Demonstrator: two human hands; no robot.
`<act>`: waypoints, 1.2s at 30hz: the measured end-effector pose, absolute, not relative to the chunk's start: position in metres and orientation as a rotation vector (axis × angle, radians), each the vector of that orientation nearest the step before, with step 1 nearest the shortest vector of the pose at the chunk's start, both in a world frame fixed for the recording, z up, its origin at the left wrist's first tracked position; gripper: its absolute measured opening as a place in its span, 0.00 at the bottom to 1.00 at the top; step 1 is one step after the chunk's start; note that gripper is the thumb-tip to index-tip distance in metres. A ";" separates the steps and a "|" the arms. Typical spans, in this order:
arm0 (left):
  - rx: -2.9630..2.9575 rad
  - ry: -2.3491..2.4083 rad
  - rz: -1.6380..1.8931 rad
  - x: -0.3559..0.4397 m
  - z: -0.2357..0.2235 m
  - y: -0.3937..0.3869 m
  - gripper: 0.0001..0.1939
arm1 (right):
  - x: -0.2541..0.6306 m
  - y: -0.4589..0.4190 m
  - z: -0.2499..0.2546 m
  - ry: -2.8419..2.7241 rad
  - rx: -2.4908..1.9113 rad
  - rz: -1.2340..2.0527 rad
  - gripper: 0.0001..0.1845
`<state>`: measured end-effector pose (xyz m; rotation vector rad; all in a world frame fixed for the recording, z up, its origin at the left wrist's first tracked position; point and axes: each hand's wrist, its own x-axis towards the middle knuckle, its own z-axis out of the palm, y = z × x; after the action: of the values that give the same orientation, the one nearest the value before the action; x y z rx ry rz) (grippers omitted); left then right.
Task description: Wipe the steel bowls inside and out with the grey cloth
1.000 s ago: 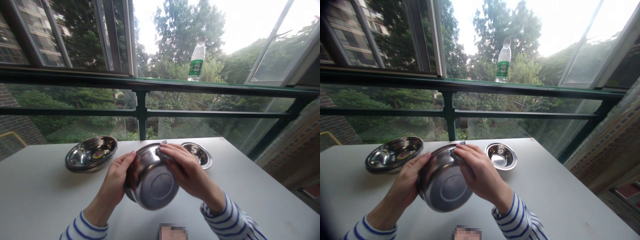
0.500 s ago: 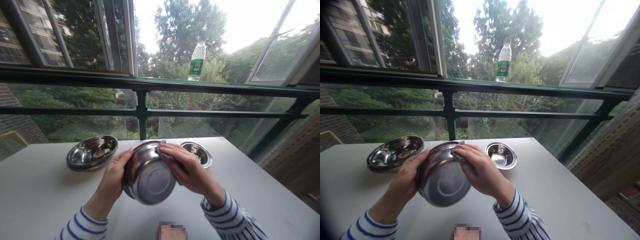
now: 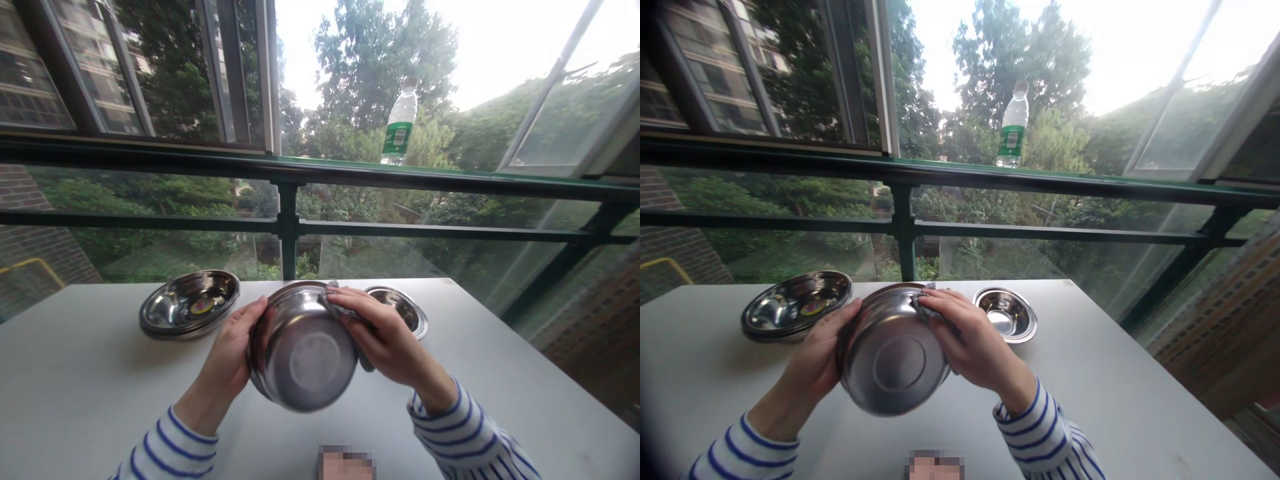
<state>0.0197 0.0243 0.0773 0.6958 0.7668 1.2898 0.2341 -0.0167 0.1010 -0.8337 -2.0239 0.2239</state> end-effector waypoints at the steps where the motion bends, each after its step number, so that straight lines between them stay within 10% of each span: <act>1: 0.657 0.763 1.335 0.018 0.078 0.026 0.08 | 0.236 -0.016 0.101 -2.004 -0.852 0.227 0.19; 36: 0.240 0.753 1.439 0.021 0.107 0.017 0.14 | 0.204 -0.018 0.063 -1.779 -0.917 -0.004 0.29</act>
<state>0.0208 0.0169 0.1067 0.2396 0.7534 1.4389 0.2042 -0.0179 0.0634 -0.9171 -1.7788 -0.0040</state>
